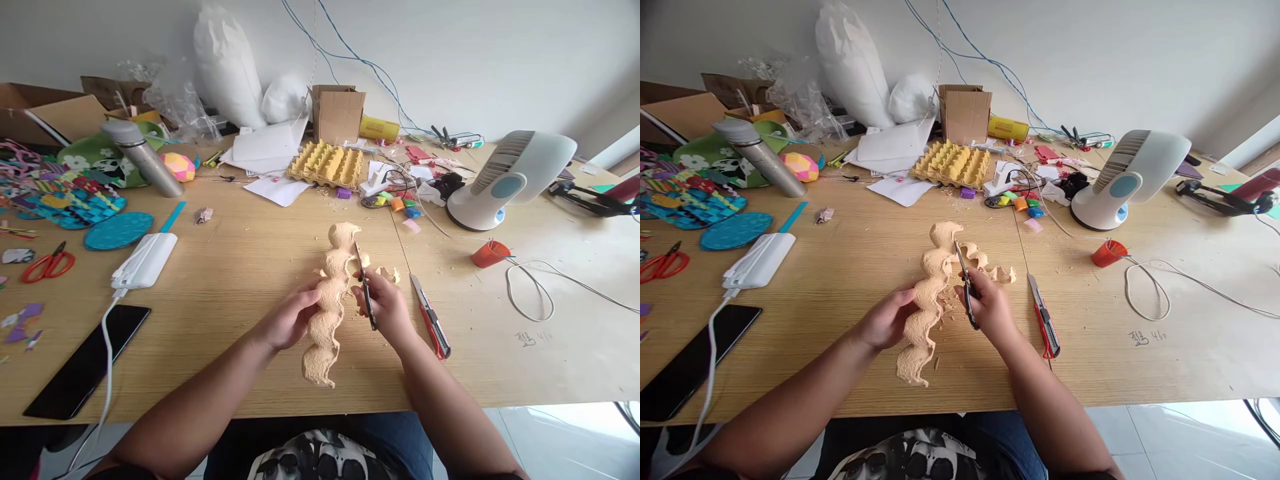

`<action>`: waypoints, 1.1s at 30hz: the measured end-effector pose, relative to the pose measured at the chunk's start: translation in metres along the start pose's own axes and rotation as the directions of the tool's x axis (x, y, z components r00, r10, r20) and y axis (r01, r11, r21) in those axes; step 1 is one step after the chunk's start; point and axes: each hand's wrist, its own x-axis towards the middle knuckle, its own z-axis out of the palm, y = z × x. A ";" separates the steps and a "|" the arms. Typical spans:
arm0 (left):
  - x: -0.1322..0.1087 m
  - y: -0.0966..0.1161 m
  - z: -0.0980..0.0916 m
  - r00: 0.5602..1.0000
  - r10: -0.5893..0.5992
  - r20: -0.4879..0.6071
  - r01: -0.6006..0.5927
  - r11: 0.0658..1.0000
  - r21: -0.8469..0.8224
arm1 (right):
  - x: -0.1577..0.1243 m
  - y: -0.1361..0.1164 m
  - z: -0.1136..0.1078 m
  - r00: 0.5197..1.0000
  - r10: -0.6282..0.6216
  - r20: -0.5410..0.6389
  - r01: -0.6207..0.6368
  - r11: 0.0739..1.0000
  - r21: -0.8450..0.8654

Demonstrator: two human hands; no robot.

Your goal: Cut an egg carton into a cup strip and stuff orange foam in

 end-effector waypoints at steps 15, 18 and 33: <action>0.001 0.000 0.000 1.000 -0.030 -0.005 0.030 0.999 -0.037 | 0.000 -0.003 0.005 0.998 0.065 0.012 -0.066 0.988 0.138; 0.002 0.002 0.003 0.999 -0.033 -0.001 0.033 0.999 -0.014 | 0.001 -0.001 0.008 0.998 0.048 0.034 -0.054 0.979 0.195; 0.001 0.005 0.007 0.998 -0.062 -0.030 0.062 0.998 0.002 | 0.003 -0.002 -0.001 0.997 -0.076 0.007 0.076 0.997 -0.026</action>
